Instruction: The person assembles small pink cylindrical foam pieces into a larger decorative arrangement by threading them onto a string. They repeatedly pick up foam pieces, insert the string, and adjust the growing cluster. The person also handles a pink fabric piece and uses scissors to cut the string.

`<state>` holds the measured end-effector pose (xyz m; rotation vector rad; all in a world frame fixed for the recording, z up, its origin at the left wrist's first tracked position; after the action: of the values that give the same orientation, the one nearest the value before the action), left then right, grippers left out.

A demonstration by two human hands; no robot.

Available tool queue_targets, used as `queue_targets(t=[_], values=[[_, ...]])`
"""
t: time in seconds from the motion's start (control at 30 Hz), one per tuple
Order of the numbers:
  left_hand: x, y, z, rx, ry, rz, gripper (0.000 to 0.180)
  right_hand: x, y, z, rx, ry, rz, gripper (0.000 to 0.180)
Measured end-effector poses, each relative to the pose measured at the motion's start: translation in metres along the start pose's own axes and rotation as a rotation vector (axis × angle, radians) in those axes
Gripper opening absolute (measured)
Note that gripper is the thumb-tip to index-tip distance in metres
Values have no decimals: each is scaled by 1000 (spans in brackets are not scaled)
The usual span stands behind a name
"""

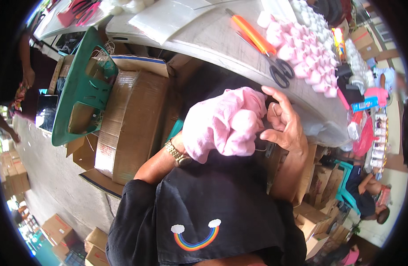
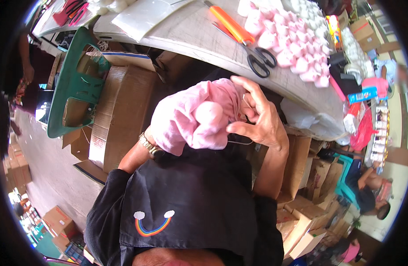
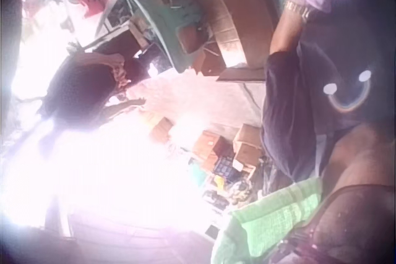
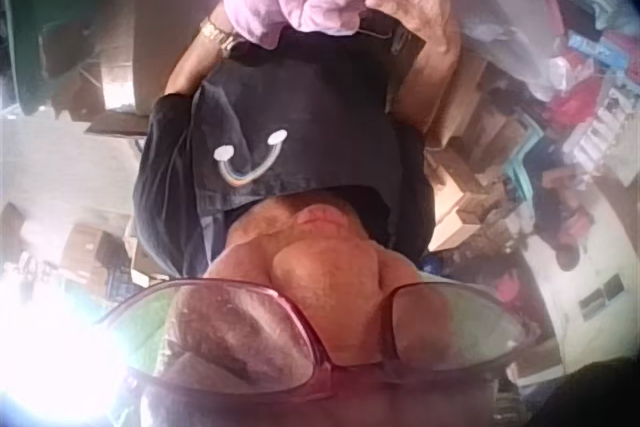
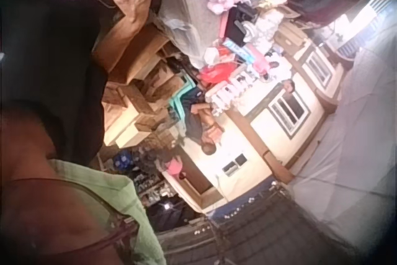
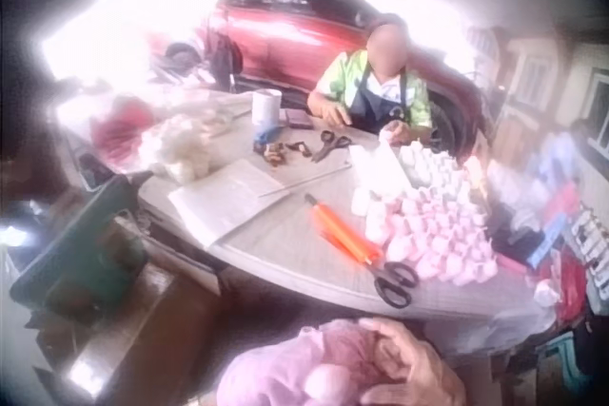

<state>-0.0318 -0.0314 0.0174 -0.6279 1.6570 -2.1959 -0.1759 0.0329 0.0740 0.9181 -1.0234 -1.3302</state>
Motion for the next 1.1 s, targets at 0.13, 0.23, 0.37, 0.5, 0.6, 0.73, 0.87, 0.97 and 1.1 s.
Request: queue_targets(t=[0.13, 0.23, 0.37, 0.5, 0.6, 0.73, 0.87, 0.97, 1.1], values=[[5, -5, 13, -346, -3, 111, 23, 6, -64, -17, 55, -3, -100, 77], [9, -8, 18, -732, -21, 203, 19, -1, -87, -17, -67, -55, -170, 61], [17, -18, 24, -1106, -42, 268, 15, -26, -53, 16, 201, -156, -243, 56], [28, -27, 22, -1082, -157, 241, 21, -25, 35, 23, 303, -306, 325, 78], [38, -32, 5, -1189, -124, 204, 23, -8, 63, -11, 61, -270, 487, 64], [34, -17, 5, -1228, -188, 254, 18, 15, 79, -54, -561, -310, 571, 29], [29, -53, 44, 279, -404, -94, 31, 25, 86, -51, -435, -356, 587, 28], [29, -61, 52, 270, -434, -172, 27, 29, 82, -45, -361, -421, 564, 23], [31, -62, 42, 428, -347, -85, 28, 32, 45, -30, -168, -531, 274, 11]])
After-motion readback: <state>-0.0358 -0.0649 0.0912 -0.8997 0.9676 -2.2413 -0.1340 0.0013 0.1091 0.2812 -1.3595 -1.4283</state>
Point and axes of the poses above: each hand's wrist, its own x-axis towards the middle knuckle, its own z-axis out of the back of the hand, y = z × x, the point moved 9 cm from there along x, towards the middle knuckle, and after that the axes turned 6 degrees about z, right-handed, at the moved point
